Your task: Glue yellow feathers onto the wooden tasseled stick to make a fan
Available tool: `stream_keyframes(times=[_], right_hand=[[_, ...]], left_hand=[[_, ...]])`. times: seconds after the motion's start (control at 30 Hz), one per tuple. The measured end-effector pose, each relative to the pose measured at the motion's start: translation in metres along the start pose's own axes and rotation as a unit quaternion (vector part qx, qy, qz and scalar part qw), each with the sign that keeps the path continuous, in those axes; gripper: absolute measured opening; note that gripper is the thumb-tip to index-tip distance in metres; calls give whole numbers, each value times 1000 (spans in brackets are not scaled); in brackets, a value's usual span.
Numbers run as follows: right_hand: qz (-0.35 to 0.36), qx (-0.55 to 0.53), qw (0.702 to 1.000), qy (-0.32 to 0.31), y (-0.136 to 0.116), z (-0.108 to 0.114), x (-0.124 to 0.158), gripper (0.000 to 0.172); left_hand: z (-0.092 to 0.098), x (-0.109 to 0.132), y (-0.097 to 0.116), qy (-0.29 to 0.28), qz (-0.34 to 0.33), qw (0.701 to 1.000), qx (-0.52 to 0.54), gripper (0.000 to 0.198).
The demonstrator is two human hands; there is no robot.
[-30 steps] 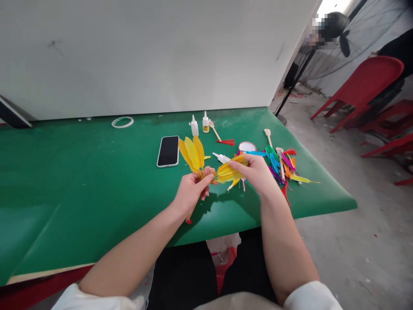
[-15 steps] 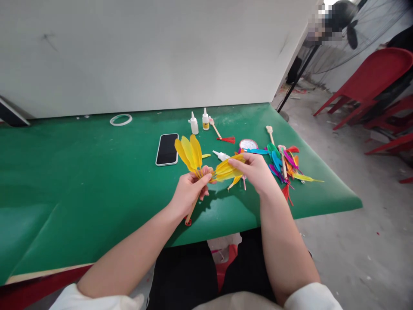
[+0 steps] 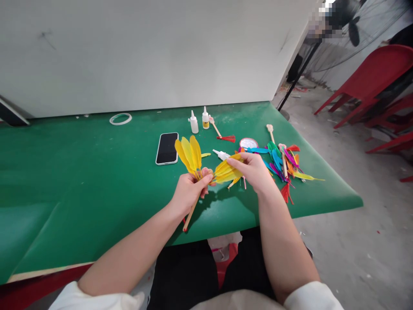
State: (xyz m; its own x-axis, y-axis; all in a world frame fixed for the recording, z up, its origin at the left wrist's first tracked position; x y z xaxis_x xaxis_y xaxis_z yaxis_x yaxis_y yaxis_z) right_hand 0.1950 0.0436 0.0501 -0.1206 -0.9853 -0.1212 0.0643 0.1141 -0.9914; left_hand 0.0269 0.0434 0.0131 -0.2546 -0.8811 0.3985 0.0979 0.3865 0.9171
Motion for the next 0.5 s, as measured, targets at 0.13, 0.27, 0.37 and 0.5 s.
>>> stream_keyframes(times=[0.13, 0.27, 0.37, 0.5], right_hand=[[4, 4, 1000, 3, -1, 0, 0, 28], [10, 6, 1000, 0, -2, 1, -1, 29], [17, 15, 1000, 11, -4, 4, -1, 29], [15, 20, 999, 29, -6, 8, -1, 29]], left_hand=[[0, 1, 1, 3, 3, 1000, 5, 32], [-4, 0, -2, -16, 21, 998, 49, 35], [-11, 0, -4, -52, 39, 994, 92, 39], [-14, 1, -2, -65, 33, 992, 104, 42]])
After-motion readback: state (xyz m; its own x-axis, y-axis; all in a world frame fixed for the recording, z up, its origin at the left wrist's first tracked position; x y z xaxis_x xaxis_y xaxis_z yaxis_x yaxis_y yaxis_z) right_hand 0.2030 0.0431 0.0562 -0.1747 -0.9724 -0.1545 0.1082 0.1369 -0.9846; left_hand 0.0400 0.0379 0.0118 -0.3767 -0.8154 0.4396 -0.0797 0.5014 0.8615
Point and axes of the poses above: each hand's wrist, its own x-axis away from the middle knuckle, its own z-axis out of the back of the hand, y = z × x, the point moved 10 cm from there along -x, towards the middle knuckle, and after that the axes turned 10 degrees about z, right-handed, at the moved point
